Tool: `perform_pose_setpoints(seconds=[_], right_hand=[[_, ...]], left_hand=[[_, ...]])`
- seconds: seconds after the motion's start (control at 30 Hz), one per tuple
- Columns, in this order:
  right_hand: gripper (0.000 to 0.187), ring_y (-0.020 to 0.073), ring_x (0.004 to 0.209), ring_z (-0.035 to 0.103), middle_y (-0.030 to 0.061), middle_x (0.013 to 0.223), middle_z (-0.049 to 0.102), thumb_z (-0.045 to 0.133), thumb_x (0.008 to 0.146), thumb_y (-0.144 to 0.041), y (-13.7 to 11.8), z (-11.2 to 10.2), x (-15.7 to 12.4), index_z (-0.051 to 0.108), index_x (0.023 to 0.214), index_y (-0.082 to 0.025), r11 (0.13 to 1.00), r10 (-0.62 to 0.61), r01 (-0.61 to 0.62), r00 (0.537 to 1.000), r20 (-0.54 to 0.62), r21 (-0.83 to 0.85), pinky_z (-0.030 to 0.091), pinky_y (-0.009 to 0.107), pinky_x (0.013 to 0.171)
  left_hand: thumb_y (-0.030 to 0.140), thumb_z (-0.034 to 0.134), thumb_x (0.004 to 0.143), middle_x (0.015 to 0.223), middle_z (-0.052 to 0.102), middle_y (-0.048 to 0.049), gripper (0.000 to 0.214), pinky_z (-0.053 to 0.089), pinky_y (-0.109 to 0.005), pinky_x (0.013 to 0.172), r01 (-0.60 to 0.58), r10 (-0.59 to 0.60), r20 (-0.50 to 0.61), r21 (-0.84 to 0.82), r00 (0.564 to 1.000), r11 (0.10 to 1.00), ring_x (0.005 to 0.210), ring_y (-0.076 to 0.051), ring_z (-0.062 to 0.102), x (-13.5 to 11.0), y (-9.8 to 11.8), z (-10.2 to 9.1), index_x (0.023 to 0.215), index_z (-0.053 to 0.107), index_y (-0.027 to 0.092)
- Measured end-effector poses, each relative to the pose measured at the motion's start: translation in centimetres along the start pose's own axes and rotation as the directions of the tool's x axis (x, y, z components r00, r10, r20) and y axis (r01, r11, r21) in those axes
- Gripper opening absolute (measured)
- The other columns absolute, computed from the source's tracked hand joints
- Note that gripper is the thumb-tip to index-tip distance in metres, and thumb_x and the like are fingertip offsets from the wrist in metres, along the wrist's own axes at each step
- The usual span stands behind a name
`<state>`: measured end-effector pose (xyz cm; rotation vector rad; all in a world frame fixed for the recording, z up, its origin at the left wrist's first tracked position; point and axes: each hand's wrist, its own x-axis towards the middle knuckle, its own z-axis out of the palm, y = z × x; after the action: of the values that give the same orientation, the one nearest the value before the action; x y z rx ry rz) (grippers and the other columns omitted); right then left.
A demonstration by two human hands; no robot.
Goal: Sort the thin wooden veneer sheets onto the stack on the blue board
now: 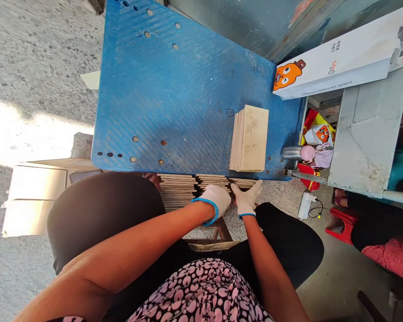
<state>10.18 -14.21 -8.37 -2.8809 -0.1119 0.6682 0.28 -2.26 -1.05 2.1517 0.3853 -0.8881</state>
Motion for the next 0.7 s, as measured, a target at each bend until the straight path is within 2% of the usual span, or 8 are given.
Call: perform_pose_setpoints(seconds=[0.13, 0.27, 0.47, 0.57, 0.63, 0.7], right_hand=[[0.122, 0.0398, 0.142, 0.035, 0.0244, 0.162, 0.019, 0.077, 0.065, -0.055, 0.1, 0.2, -0.3, 0.011, 0.16, -0.016, 0.997, -0.025, 0.028, 0.998, -0.057, 0.065, 0.036, 0.05, 0.111], [0.118, 0.0364, 0.146, 0.03, 0.0214, 0.16, 0.023, 0.079, 0.062, -0.052, 0.6, 0.0, -0.4, 0.021, 0.159, -0.016, 0.99, -0.085, 0.095, 0.992, -0.098, 0.106, 0.035, 0.046, 0.114], [0.113, 0.031, 0.143, 0.036, 0.0173, 0.158, 0.032, 0.079, 0.06, -0.058, 1.0, -2.7, -1.2, 0.032, 0.154, -0.015, 0.982, -0.12, 0.145, 0.973, -0.195, 0.12, 0.033, 0.04, 0.117], [0.114, 0.0284, 0.144, 0.036, 0.0144, 0.156, 0.038, 0.075, 0.063, -0.064, 1.0, -5.1, -2.8, 0.027, 0.155, -0.019, 0.983, -0.133, 0.158, 0.962, -0.238, 0.089, 0.035, 0.036, 0.117], [0.113, 0.0287, 0.143, 0.038, 0.0111, 0.153, 0.044, 0.071, 0.067, -0.067, 1.1, -7.0, -4.1, 0.017, 0.158, -0.026, 0.985, -0.133, 0.153, 0.965, -0.227, 0.073, 0.039, 0.038, 0.114], [0.114, 0.0296, 0.145, 0.034, 0.0081, 0.154, 0.042, 0.068, 0.072, -0.068, 1.1, -8.9, -5.5, 0.002, 0.158, -0.034, 0.981, -0.169, 0.184, 0.967, -0.193, 0.061, 0.037, 0.043, 0.116]], left_hand=[[0.009, 0.064, 0.081, 0.113, 0.071, -0.0291, 0.036, 0.051, -0.058, 0.093, -0.003, 0.004, -0.009, 0.038, 1.0, 0.999, 0.11, -0.041, 0.067, -0.3, 0.0, -0.1, 0.116, 0.073, 0.007], [0.018, 0.066, 0.083, 0.108, 0.072, -0.0283, 0.034, 0.052, -0.056, 0.091, 0.003, -0.002, -0.027, 0.03, 1.0, 1.0, 0.108, -0.04, 0.068, -0.1, -0.1, 0.2, 0.115, 0.072, 0.009], [0.026, 0.065, 0.085, 0.103, 0.072, -0.0279, 0.032, 0.054, -0.053, 0.086, -0.042, 0.042, -0.069, -0.004, 0.997, 0.999, 0.104, -0.039, 0.069, 0.1, 0.0, 0.0, 0.111, 0.071, 0.008], [0.025, 0.061, 0.088, 0.108, 0.07, -0.027, 0.035, 0.055, -0.051, 0.084, -0.057, 0.051, -0.147, -0.034, 0.988, 0.998, 0.105, -0.039, 0.069, 0.0, 0.0, -0.2, 0.118, 0.065, 0.007], [0.028, 0.059, 0.089, 0.113, 0.068, -0.0249, 0.04, 0.056, -0.051, 0.081, -0.077, 0.066, -0.2, -0.05, 0.977, 0.996, 0.105, -0.039, 0.069, 0.1, 0.1, -0.4, 0.124, 0.06, 0.009], [0.031, 0.057, 0.091, 0.116, 0.067, -0.0223, 0.041, 0.057, -0.051, 0.079, -0.104, 0.085, -0.241, -0.066, 0.967, 0.992, 0.104, -0.039, 0.069, 0.1, 0.4, -0.4, 0.127, 0.056, 0.011]])
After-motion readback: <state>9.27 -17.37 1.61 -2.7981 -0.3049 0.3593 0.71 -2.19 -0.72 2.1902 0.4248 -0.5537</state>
